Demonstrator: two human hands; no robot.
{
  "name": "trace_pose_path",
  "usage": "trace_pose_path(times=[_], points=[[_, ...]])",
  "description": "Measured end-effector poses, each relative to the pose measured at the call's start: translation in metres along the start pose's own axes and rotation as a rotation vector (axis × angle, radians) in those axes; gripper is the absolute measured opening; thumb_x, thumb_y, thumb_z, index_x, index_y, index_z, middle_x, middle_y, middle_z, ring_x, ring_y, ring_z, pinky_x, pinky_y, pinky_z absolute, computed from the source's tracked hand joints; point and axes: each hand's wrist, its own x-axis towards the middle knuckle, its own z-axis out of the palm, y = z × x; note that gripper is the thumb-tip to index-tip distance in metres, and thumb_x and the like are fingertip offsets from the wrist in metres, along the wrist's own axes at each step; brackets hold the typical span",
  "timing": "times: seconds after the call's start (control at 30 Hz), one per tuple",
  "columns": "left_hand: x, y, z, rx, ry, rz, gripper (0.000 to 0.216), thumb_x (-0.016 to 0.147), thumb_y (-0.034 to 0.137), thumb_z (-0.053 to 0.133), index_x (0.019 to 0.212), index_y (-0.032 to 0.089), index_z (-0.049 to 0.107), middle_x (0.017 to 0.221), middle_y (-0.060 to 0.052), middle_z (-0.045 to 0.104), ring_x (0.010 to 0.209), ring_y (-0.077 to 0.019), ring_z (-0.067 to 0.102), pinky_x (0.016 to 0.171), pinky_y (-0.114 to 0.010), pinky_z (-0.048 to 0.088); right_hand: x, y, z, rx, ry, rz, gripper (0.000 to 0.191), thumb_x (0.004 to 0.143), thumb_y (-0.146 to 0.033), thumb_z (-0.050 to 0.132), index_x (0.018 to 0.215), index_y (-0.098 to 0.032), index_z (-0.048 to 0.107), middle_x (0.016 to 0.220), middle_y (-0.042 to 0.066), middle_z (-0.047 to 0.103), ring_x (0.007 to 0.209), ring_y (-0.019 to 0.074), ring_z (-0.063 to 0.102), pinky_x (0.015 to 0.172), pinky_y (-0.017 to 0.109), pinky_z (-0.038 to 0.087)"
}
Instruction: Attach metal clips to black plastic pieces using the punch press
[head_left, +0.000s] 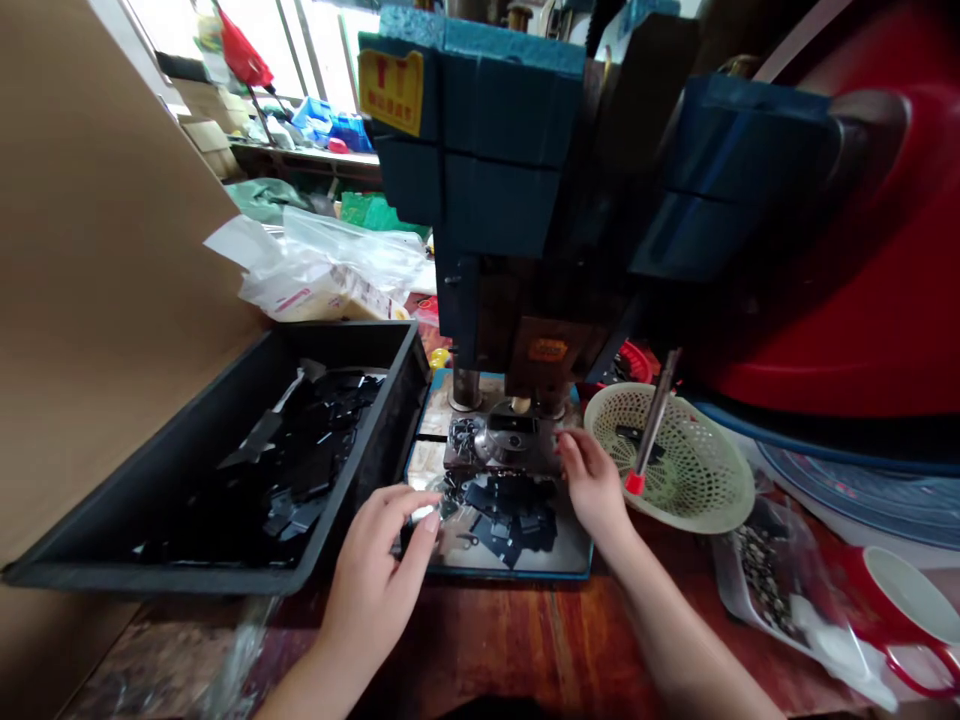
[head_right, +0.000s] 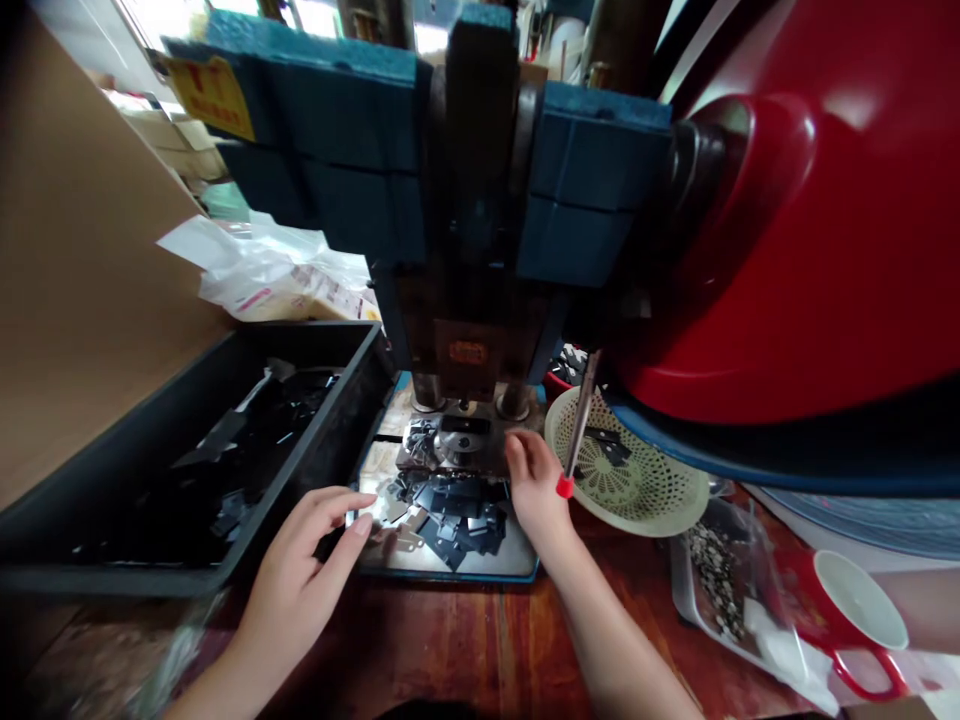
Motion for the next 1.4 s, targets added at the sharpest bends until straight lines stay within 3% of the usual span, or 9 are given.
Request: trace_pose_path(times=[0.1, 0.23, 0.4, 0.57, 0.67, 0.83, 0.93, 1.17, 1.4], points=[[-0.008, -0.005, 0.000, 0.029, -0.055, 0.006, 0.017, 0.090, 0.029, 0.049, 0.103, 0.024, 0.059, 0.104, -0.005, 0.056, 0.099, -0.0213, 0.054, 0.087, -0.036, 0.044, 0.030, -0.012, 0.014, -0.313, -0.126, -0.132, 0.035, 0.083, -0.049, 0.051, 0.097, -0.019, 0.062, 0.093, 0.007, 0.066, 0.082, 0.0208, 0.060, 0.071, 0.030, 0.043], [-0.010, -0.005, 0.003, 0.097, -0.142, 0.033, 0.017, 0.089, 0.030, 0.050, 0.102, 0.025, 0.060, 0.104, -0.005, 0.056, 0.099, -0.0224, 0.054, 0.086, -0.039, 0.044, 0.042, -0.018, 0.014, -0.393, -0.133, -0.118, 0.032, 0.085, -0.047, 0.047, 0.081, -0.019, 0.062, 0.075, 0.004, 0.067, 0.070, 0.0181, 0.061, 0.061, 0.026, 0.040], [0.009, 0.005, 0.019, 0.168, -0.225, 0.138, 0.018, 0.089, 0.027, 0.049, 0.102, 0.024, 0.062, 0.102, -0.005, 0.057, 0.097, -0.0226, 0.053, 0.087, -0.040, 0.044, 0.017, -0.014, -0.041, -0.588, 0.128, -0.103, 0.032, 0.085, -0.048, 0.046, 0.081, -0.020, 0.061, 0.070, 0.002, 0.065, 0.061, 0.0167, 0.057, 0.055, 0.026, 0.036], [0.032, 0.013, 0.040, 0.276, -0.294, 0.163, 0.018, 0.084, 0.029, 0.057, 0.101, 0.023, 0.063, 0.100, -0.006, 0.056, 0.096, -0.0255, 0.052, 0.084, -0.043, 0.045, -0.009, -0.001, -0.086, -0.939, 0.023, -0.046, 0.024, 0.086, -0.041, 0.047, 0.086, -0.023, 0.063, 0.080, 0.004, 0.066, 0.072, 0.0225, 0.059, 0.056, 0.029, 0.037], [0.036, 0.015, 0.043, 0.270, -0.319, 0.160, 0.015, 0.082, 0.028, 0.061, 0.095, 0.022, 0.063, 0.099, -0.006, 0.056, 0.094, -0.0257, 0.052, 0.083, -0.043, 0.044, -0.018, -0.003, -0.071, -0.859, -0.007, -0.162, 0.023, 0.088, -0.037, 0.047, 0.089, -0.021, 0.064, 0.088, 0.006, 0.066, 0.084, 0.0236, 0.058, 0.069, 0.032, 0.043], [0.032, 0.017, 0.039, 0.180, -0.394, 0.141, 0.005, 0.080, 0.021, 0.062, 0.080, 0.021, 0.057, 0.085, -0.002, 0.058, 0.084, -0.0215, 0.054, 0.075, -0.036, 0.044, -0.021, -0.019, -0.016, -0.691, -0.360, -0.372, 0.019, 0.090, -0.025, 0.048, 0.094, -0.023, 0.067, 0.087, 0.003, 0.065, 0.084, 0.0191, 0.058, 0.079, 0.030, 0.044], [0.027, 0.016, 0.035, 0.141, -0.441, 0.138, 0.007, 0.081, 0.019, 0.060, 0.078, 0.022, 0.055, 0.079, 0.000, 0.060, 0.078, -0.0194, 0.056, 0.069, -0.033, 0.044, -0.020, -0.021, 0.002, -0.749, -0.426, -0.414, 0.022, 0.091, -0.023, 0.048, 0.102, -0.024, 0.067, 0.087, 0.004, 0.064, 0.085, 0.0201, 0.056, 0.079, 0.031, 0.044], [0.018, 0.013, 0.038, 0.067, -0.389, 0.257, 0.003, 0.084, 0.021, 0.057, 0.083, 0.023, 0.055, 0.114, -0.002, 0.063, 0.113, -0.0224, 0.052, 0.096, -0.042, 0.040, -0.020, -0.012, 0.001, -0.708, -0.474, -0.400, 0.022, 0.089, -0.021, 0.049, 0.101, -0.027, 0.067, 0.085, 0.003, 0.062, 0.083, 0.0178, 0.056, 0.077, 0.029, 0.043], [0.014, 0.011, 0.042, 0.075, -0.451, 0.298, 0.001, 0.086, 0.022, 0.055, 0.085, 0.022, 0.055, 0.117, -0.002, 0.064, 0.114, -0.0221, 0.055, 0.104, -0.048, 0.035, -0.013, -0.014, -0.002, -0.843, -0.393, -0.454, 0.021, 0.091, -0.024, 0.048, 0.095, -0.023, 0.069, 0.081, 0.004, 0.065, 0.077, 0.0169, 0.059, 0.072, 0.028, 0.040]])
